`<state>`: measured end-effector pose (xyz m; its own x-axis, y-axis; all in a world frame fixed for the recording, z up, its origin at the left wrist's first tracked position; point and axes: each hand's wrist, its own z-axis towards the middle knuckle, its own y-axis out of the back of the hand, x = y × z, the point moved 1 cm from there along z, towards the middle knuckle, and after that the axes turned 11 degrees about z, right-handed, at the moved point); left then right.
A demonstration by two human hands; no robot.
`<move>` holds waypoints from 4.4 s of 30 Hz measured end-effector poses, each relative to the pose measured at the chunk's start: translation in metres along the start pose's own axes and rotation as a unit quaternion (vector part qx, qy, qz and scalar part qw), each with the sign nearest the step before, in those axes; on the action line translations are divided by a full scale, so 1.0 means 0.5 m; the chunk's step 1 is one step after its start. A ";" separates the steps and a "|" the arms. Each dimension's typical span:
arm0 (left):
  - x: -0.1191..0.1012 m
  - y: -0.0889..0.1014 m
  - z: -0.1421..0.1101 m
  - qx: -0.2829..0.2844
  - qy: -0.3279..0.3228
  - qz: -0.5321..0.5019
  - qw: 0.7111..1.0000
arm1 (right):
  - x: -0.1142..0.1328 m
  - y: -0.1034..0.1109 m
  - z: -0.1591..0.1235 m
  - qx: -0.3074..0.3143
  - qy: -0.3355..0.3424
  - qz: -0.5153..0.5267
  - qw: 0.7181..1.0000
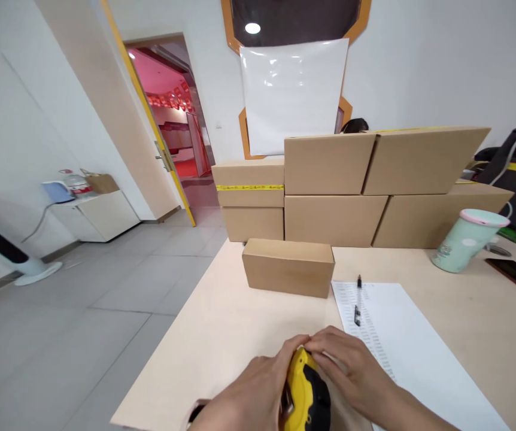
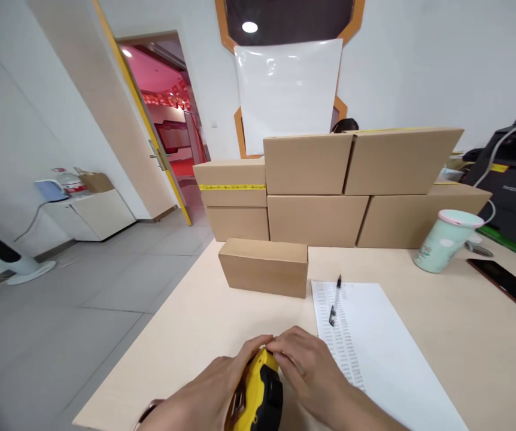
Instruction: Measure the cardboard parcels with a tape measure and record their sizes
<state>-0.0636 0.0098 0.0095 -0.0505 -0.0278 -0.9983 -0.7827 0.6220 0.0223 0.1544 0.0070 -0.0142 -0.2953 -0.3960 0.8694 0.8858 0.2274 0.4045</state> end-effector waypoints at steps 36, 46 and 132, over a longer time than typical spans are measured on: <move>0.040 0.117 0.182 0.024 0.151 0.730 0.666 | -0.223 0.276 -0.014 -0.408 -0.091 0.166 0.893; -0.006 -0.071 0.198 0.048 -0.123 0.669 0.731 | -0.282 0.232 -0.003 -0.328 -0.172 0.324 0.871; 0.141 -0.195 0.403 0.111 -0.169 0.651 0.732 | -0.323 0.230 -0.004 -0.382 -0.143 -0.041 0.912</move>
<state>0.1339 0.1049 -0.0739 -0.4783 0.8730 -0.0953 -0.0863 0.0612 0.9944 0.3045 0.0955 -0.1085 -0.3560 -0.1103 0.9279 0.8149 -0.5226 0.2505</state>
